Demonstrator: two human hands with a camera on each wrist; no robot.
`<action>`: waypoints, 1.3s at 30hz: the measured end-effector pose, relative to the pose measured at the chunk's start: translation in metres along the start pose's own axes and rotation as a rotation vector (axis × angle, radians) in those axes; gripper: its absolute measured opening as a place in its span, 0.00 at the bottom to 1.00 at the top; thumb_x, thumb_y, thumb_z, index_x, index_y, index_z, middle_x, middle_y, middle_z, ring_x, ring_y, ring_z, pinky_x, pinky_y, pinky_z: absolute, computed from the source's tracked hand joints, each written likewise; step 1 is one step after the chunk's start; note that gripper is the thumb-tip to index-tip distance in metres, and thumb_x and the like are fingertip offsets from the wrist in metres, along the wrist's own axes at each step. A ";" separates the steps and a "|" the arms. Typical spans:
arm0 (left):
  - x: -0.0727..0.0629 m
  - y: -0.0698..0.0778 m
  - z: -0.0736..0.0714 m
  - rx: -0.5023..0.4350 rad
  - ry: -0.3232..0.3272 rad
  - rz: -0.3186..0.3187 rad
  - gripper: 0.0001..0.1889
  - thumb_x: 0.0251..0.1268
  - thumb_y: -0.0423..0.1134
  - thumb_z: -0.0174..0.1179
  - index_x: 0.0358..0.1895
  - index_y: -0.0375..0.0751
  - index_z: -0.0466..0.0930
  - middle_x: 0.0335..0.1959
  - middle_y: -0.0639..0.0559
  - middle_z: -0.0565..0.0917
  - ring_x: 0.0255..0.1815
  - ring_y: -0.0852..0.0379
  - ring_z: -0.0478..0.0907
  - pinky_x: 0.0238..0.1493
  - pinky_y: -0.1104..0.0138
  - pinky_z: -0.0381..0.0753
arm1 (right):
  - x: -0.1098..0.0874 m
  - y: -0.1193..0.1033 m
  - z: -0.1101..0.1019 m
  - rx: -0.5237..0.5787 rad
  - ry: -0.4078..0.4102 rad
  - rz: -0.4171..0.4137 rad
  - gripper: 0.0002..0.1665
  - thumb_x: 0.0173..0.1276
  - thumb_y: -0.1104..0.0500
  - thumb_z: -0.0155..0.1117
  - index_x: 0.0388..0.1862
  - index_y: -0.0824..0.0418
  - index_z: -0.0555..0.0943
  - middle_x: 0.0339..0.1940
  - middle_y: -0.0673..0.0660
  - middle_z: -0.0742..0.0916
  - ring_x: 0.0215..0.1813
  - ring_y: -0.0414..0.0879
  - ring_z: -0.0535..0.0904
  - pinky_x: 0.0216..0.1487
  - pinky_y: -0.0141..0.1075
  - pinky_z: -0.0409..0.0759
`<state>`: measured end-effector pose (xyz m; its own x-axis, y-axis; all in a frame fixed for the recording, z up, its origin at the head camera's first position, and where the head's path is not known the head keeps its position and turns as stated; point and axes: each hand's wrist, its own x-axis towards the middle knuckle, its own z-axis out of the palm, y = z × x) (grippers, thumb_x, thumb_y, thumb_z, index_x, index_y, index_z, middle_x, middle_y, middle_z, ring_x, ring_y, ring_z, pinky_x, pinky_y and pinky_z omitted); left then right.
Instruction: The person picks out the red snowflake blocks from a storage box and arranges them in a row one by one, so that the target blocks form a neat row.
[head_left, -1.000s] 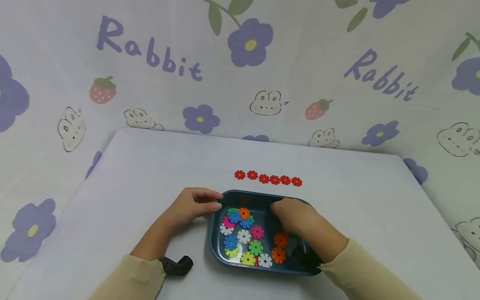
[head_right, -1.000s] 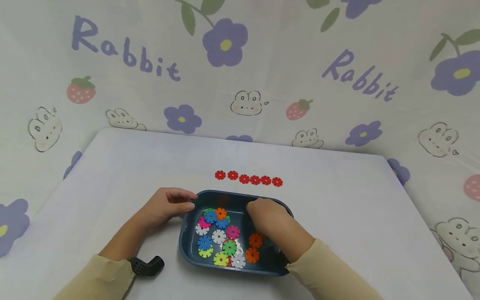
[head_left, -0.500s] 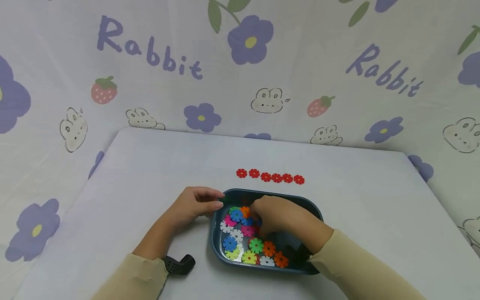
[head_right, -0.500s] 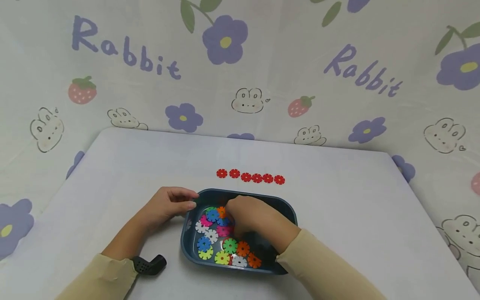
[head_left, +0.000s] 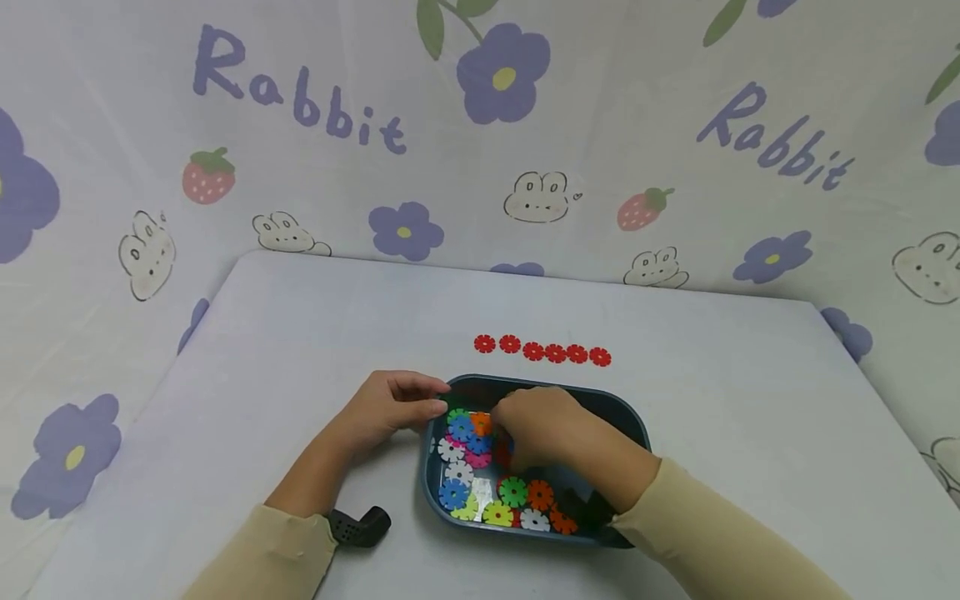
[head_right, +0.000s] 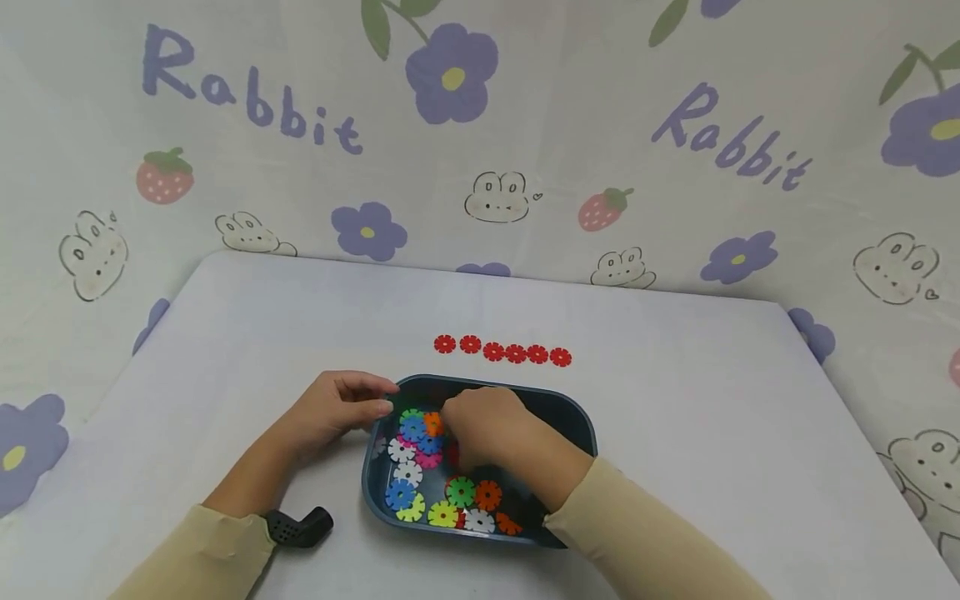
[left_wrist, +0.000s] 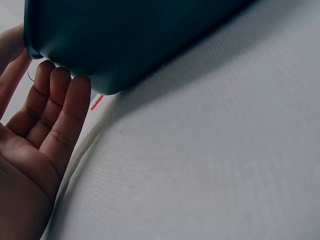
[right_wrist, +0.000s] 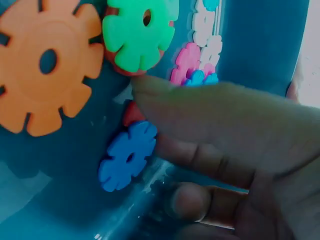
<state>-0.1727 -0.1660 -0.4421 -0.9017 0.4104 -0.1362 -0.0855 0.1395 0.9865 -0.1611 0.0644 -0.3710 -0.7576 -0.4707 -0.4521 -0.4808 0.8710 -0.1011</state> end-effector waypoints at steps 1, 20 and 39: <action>0.000 0.000 0.000 0.000 0.000 0.001 0.19 0.58 0.47 0.71 0.51 0.44 0.86 0.45 0.48 0.86 0.42 0.50 0.80 0.42 0.62 0.84 | 0.000 -0.001 -0.001 -0.011 0.004 0.000 0.15 0.48 0.51 0.82 0.33 0.49 0.85 0.28 0.44 0.84 0.33 0.41 0.77 0.35 0.37 0.80; 0.000 -0.002 -0.001 -0.018 -0.013 0.008 0.19 0.60 0.45 0.70 0.52 0.41 0.85 0.44 0.49 0.86 0.40 0.51 0.79 0.39 0.63 0.84 | 0.009 0.002 0.002 0.098 0.000 -0.006 0.17 0.50 0.42 0.80 0.27 0.50 0.82 0.23 0.43 0.83 0.28 0.41 0.76 0.30 0.34 0.77; 0.001 -0.002 -0.002 -0.008 -0.014 0.014 0.19 0.60 0.45 0.69 0.52 0.40 0.85 0.44 0.49 0.86 0.40 0.51 0.80 0.39 0.63 0.84 | 0.010 -0.009 0.004 0.126 0.002 -0.031 0.14 0.51 0.47 0.80 0.22 0.50 0.82 0.20 0.44 0.82 0.24 0.39 0.77 0.28 0.31 0.77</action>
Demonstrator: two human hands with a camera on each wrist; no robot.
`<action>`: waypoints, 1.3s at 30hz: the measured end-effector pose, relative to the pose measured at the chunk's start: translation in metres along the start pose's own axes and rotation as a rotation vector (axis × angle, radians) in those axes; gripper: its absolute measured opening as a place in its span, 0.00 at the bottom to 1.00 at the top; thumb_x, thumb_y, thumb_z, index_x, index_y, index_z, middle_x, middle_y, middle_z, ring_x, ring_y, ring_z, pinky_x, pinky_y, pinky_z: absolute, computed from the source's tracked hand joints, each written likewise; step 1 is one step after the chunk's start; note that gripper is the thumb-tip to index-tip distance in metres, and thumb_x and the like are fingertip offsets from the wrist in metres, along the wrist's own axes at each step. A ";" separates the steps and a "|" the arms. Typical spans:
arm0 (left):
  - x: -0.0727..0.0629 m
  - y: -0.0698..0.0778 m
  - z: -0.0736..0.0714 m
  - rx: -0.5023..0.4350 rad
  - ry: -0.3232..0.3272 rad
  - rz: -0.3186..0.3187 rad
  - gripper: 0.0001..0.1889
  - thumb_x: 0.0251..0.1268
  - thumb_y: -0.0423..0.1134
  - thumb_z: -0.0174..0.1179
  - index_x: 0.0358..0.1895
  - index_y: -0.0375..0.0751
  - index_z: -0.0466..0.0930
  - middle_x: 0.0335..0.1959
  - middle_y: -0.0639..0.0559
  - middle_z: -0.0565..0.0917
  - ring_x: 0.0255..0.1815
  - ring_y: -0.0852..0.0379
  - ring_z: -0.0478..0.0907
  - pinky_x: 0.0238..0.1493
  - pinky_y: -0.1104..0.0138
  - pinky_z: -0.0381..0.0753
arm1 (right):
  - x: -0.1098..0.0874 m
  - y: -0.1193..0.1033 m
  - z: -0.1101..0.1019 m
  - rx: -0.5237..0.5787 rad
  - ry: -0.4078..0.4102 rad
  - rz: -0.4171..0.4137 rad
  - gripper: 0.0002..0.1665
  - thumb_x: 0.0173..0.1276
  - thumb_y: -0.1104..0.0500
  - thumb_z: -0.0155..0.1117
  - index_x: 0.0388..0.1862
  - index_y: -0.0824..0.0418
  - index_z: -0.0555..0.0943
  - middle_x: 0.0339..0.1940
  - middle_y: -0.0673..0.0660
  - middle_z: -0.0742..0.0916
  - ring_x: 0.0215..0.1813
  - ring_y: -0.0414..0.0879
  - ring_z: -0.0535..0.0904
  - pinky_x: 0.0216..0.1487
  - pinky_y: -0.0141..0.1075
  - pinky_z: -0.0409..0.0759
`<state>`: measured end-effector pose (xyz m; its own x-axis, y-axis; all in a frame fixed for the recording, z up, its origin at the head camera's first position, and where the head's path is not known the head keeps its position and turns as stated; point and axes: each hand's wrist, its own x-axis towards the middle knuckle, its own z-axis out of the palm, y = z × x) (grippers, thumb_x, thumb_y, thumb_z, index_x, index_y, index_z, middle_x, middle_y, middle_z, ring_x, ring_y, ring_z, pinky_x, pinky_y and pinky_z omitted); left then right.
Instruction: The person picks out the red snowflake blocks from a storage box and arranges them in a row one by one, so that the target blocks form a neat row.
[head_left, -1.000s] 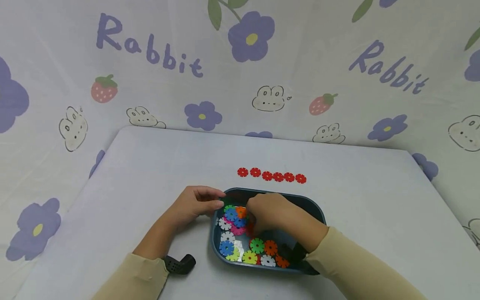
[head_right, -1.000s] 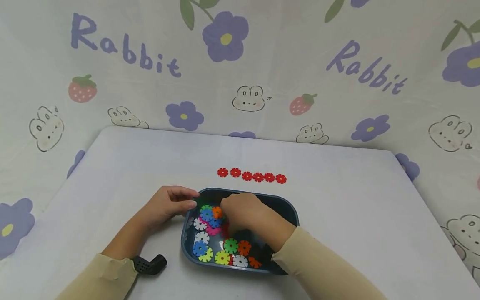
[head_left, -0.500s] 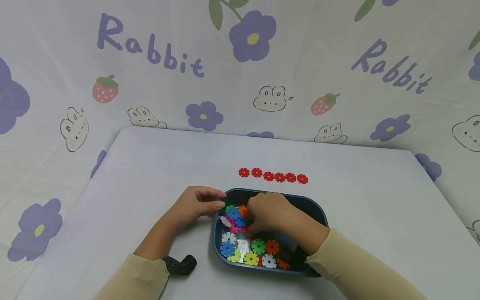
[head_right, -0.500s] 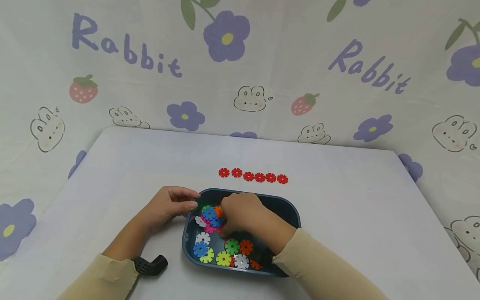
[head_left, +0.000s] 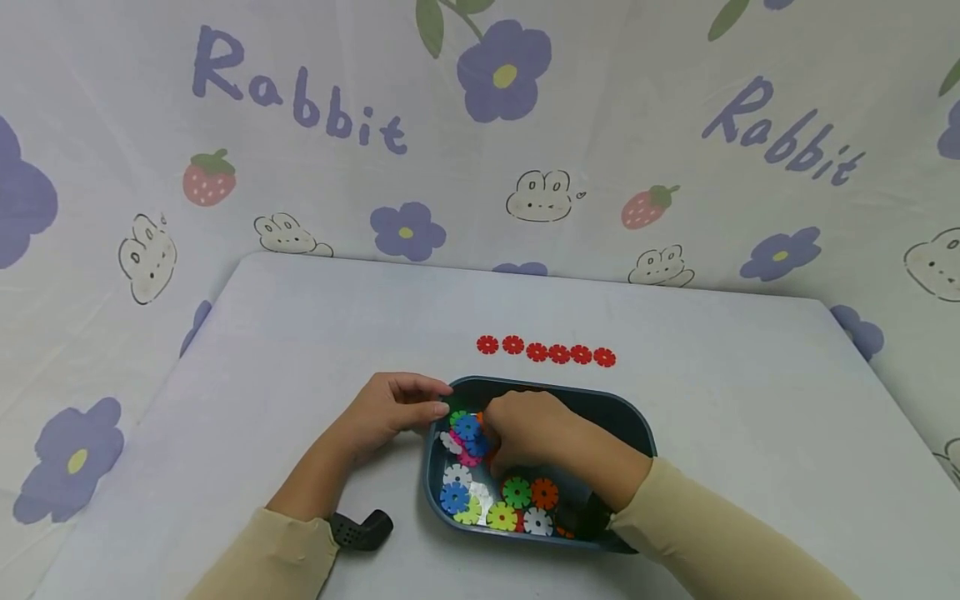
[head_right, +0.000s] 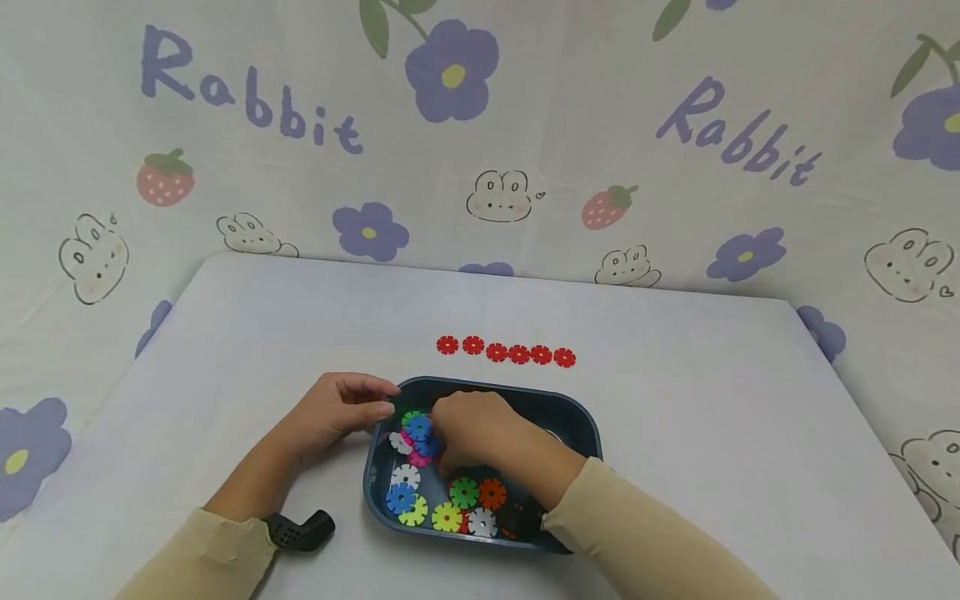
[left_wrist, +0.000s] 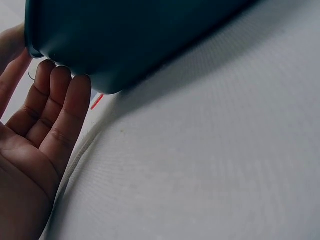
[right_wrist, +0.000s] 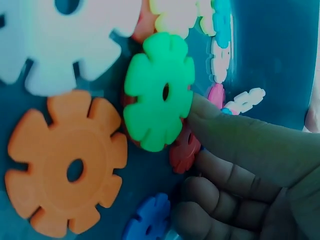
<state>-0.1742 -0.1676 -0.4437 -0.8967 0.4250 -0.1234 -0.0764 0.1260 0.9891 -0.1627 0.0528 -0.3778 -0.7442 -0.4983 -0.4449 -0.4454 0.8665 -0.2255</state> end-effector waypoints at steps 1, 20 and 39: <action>0.000 0.000 0.000 -0.004 -0.002 0.001 0.19 0.60 0.45 0.69 0.52 0.40 0.84 0.44 0.49 0.86 0.40 0.52 0.80 0.39 0.63 0.84 | 0.000 0.000 0.000 0.008 -0.008 -0.002 0.14 0.51 0.48 0.80 0.22 0.50 0.82 0.20 0.44 0.82 0.24 0.39 0.77 0.28 0.31 0.77; 0.000 0.000 -0.003 -0.008 0.002 -0.002 0.18 0.60 0.45 0.69 0.51 0.42 0.85 0.43 0.50 0.87 0.39 0.53 0.79 0.39 0.64 0.84 | 0.002 0.002 0.001 0.042 -0.030 -0.041 0.13 0.56 0.48 0.77 0.24 0.49 0.81 0.21 0.43 0.82 0.27 0.39 0.77 0.30 0.30 0.77; -0.001 0.002 0.000 -0.004 0.000 0.011 0.17 0.61 0.43 0.69 0.52 0.42 0.85 0.43 0.51 0.87 0.38 0.56 0.79 0.39 0.64 0.83 | 0.007 0.011 0.004 0.708 -0.138 -0.308 0.13 0.60 0.63 0.73 0.44 0.58 0.85 0.26 0.52 0.88 0.29 0.46 0.87 0.36 0.36 0.86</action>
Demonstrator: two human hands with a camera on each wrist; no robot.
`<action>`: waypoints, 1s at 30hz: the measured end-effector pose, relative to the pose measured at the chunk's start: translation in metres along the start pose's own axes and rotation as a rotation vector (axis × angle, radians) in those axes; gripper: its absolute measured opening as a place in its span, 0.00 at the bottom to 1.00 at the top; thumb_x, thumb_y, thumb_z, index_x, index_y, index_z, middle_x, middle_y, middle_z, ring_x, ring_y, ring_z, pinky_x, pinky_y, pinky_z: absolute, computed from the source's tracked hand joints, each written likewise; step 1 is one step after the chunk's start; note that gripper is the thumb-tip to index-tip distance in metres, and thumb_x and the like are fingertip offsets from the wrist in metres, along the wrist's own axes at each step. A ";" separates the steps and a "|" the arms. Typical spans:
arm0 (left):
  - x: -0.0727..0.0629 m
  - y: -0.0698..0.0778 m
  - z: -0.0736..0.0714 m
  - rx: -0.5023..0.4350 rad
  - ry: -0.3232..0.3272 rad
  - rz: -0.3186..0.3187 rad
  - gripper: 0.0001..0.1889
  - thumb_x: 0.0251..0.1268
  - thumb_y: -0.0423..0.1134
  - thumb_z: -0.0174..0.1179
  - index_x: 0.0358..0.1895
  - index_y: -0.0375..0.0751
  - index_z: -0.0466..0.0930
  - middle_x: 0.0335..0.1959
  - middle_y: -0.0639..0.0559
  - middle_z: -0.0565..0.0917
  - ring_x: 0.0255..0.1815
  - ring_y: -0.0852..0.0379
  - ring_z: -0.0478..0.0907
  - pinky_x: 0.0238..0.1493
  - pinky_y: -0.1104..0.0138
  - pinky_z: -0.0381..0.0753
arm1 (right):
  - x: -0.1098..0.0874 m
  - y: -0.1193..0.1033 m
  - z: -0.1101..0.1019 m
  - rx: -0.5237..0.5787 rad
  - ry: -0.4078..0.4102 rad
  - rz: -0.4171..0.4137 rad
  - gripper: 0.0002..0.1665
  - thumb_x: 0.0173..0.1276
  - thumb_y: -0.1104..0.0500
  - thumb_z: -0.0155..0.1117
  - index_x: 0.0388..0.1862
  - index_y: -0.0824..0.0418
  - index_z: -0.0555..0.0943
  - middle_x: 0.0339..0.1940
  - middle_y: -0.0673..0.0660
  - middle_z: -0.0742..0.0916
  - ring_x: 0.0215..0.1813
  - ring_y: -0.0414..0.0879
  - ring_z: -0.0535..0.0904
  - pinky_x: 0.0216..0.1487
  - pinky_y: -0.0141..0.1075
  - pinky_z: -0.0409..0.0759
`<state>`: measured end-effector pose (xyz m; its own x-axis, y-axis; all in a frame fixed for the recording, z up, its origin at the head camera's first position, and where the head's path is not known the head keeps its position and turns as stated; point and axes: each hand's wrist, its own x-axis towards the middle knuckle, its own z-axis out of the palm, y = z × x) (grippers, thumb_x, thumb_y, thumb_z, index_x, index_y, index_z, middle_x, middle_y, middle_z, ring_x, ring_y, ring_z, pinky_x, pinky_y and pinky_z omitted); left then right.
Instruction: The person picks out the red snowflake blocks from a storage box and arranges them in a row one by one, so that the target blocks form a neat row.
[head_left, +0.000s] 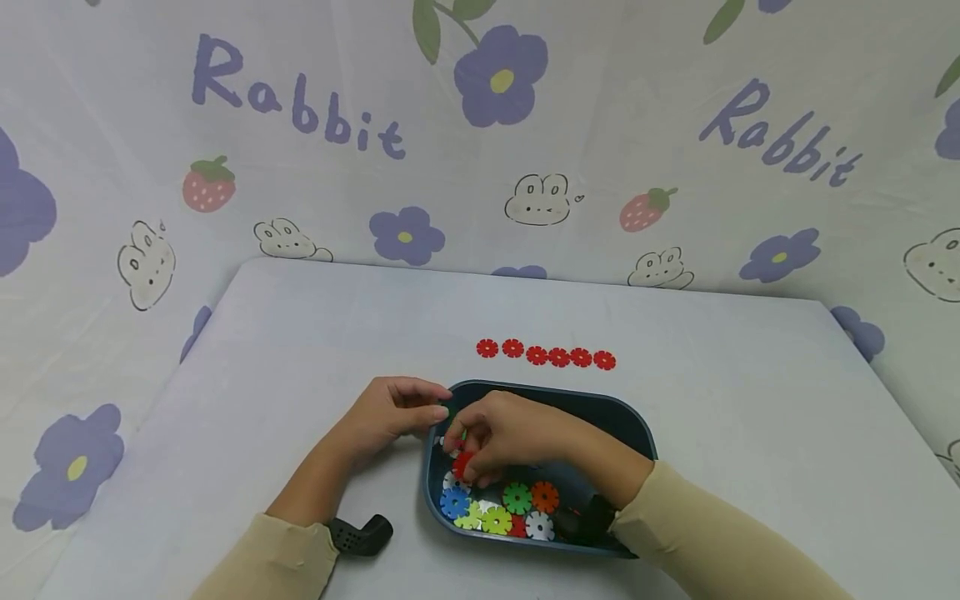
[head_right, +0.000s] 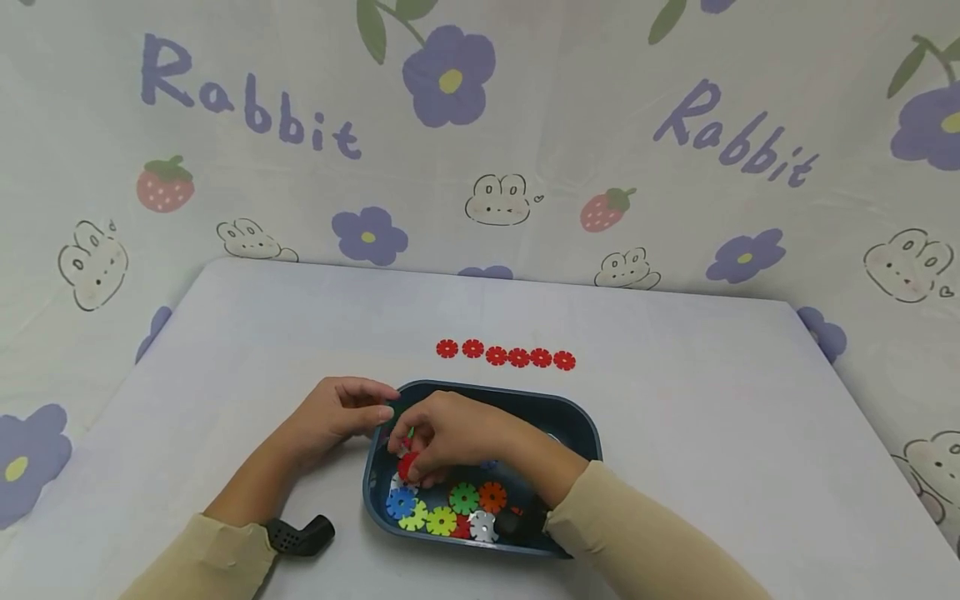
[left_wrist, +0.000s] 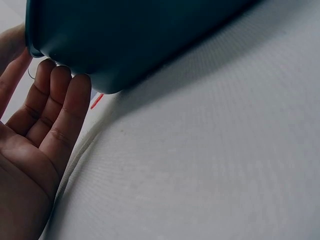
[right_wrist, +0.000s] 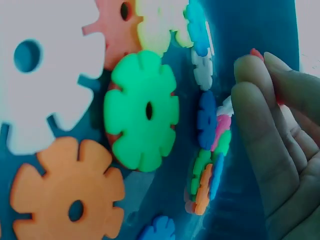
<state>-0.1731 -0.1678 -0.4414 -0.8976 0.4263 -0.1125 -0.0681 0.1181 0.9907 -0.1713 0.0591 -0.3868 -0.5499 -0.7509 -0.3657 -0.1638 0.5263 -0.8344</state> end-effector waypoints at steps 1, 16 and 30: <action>0.000 0.000 0.000 0.002 -0.001 0.001 0.17 0.61 0.43 0.69 0.52 0.42 0.85 0.43 0.51 0.87 0.38 0.55 0.79 0.39 0.64 0.83 | 0.000 0.000 -0.001 -0.002 -0.007 -0.001 0.14 0.60 0.64 0.73 0.46 0.58 0.85 0.27 0.52 0.88 0.30 0.45 0.88 0.37 0.36 0.86; 0.001 -0.001 -0.001 -0.025 -0.008 -0.014 0.19 0.60 0.44 0.70 0.52 0.39 0.84 0.42 0.52 0.87 0.38 0.57 0.80 0.39 0.65 0.83 | -0.017 -0.014 -0.021 0.034 0.125 -0.013 0.22 0.56 0.57 0.77 0.51 0.54 0.86 0.34 0.49 0.90 0.35 0.47 0.87 0.43 0.39 0.85; 0.002 -0.004 -0.002 0.009 0.000 -0.023 0.20 0.60 0.46 0.69 0.52 0.38 0.84 0.47 0.41 0.86 0.40 0.52 0.80 0.40 0.64 0.84 | -0.095 -0.022 -0.065 0.022 0.556 -0.164 0.23 0.57 0.59 0.77 0.52 0.58 0.84 0.43 0.54 0.90 0.44 0.46 0.87 0.45 0.36 0.85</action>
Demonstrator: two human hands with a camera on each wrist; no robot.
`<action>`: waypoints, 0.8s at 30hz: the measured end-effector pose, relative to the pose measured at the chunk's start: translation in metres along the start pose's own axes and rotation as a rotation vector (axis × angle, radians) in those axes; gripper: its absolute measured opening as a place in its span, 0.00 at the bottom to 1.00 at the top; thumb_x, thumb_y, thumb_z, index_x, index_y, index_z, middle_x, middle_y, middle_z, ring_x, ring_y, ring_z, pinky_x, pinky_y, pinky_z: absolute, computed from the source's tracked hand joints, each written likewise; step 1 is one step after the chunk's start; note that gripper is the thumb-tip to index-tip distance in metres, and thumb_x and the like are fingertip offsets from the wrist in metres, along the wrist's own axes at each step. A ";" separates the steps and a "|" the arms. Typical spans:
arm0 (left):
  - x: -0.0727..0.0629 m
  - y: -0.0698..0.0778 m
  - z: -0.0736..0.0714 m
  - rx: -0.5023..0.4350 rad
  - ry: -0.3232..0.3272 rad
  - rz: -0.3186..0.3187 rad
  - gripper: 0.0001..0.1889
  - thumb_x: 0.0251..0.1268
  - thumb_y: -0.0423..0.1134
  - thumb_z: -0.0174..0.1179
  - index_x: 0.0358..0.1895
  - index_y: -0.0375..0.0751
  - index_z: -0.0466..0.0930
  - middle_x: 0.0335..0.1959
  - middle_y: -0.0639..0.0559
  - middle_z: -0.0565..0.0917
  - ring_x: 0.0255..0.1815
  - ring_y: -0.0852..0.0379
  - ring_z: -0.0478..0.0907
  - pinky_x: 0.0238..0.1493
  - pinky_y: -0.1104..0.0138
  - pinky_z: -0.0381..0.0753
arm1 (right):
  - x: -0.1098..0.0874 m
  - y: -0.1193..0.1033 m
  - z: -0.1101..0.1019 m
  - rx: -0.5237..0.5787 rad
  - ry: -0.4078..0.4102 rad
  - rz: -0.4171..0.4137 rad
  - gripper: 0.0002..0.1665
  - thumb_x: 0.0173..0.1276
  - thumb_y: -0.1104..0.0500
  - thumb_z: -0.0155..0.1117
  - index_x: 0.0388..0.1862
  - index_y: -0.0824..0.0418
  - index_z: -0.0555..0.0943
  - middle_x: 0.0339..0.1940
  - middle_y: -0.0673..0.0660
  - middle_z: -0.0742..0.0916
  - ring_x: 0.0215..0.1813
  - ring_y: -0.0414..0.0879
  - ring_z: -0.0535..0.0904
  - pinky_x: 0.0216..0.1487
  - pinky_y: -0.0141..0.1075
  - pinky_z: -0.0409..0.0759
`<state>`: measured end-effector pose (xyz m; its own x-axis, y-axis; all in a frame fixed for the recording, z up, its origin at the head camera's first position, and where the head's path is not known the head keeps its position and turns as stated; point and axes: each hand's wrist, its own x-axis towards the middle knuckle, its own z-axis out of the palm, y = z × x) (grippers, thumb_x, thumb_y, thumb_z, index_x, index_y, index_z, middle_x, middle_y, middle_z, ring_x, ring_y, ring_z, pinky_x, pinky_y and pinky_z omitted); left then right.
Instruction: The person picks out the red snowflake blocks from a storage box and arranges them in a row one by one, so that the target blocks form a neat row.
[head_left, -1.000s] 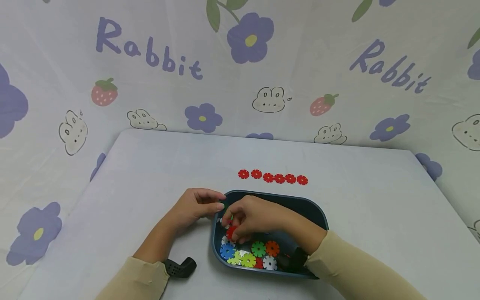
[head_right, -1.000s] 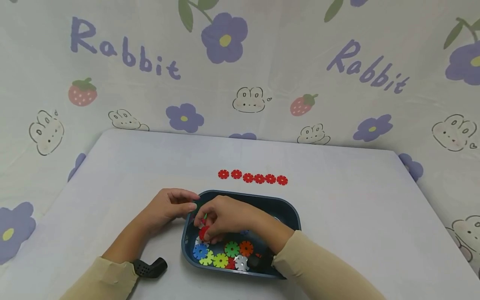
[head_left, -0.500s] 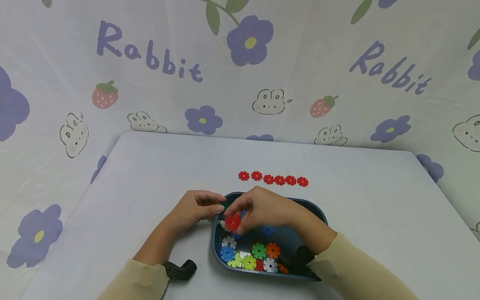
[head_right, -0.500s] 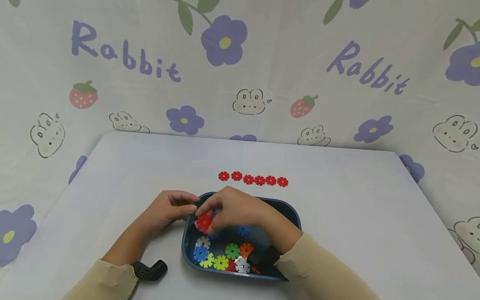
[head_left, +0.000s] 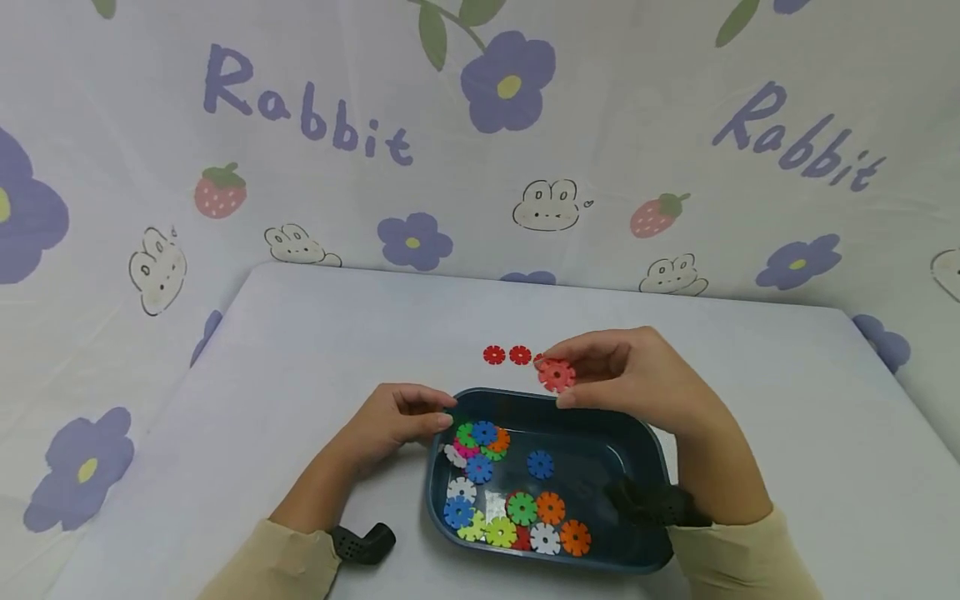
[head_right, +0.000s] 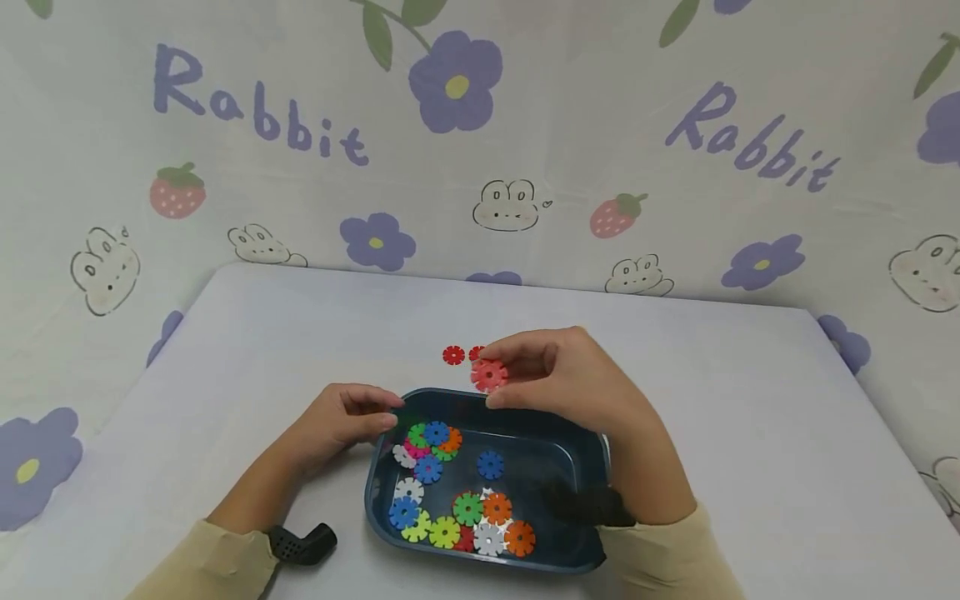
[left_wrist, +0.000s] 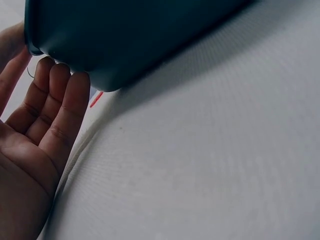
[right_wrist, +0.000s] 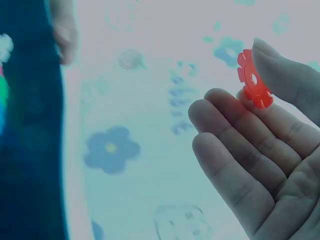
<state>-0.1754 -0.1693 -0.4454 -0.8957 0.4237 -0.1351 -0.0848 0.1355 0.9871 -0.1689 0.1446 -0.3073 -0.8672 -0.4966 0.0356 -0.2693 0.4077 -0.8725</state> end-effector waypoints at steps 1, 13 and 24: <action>0.000 0.000 0.001 0.001 0.000 0.000 0.20 0.61 0.45 0.69 0.52 0.39 0.84 0.47 0.41 0.86 0.40 0.52 0.80 0.40 0.64 0.84 | -0.005 0.001 -0.006 0.000 0.026 -0.007 0.23 0.57 0.60 0.76 0.53 0.59 0.84 0.43 0.54 0.90 0.44 0.46 0.87 0.45 0.36 0.85; -0.002 0.003 -0.001 0.015 0.006 0.020 0.18 0.61 0.44 0.68 0.51 0.39 0.85 0.47 0.42 0.86 0.38 0.53 0.81 0.41 0.64 0.84 | -0.014 0.057 -0.069 0.059 0.300 0.055 0.23 0.63 0.63 0.71 0.57 0.64 0.81 0.46 0.44 0.89 0.48 0.39 0.86 0.49 0.27 0.82; -0.003 0.003 0.004 -0.024 -0.007 0.014 0.18 0.63 0.41 0.67 0.52 0.35 0.83 0.48 0.38 0.85 0.38 0.55 0.82 0.41 0.64 0.85 | -0.011 0.163 -0.084 -0.058 0.315 0.474 0.35 0.62 0.41 0.70 0.64 0.56 0.77 0.58 0.53 0.85 0.64 0.49 0.72 0.65 0.50 0.72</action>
<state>-0.1712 -0.1669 -0.4426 -0.8939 0.4313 -0.1219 -0.0829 0.1082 0.9907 -0.2383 0.2808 -0.4085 -0.9794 -0.0002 -0.2019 0.1650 0.5757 -0.8008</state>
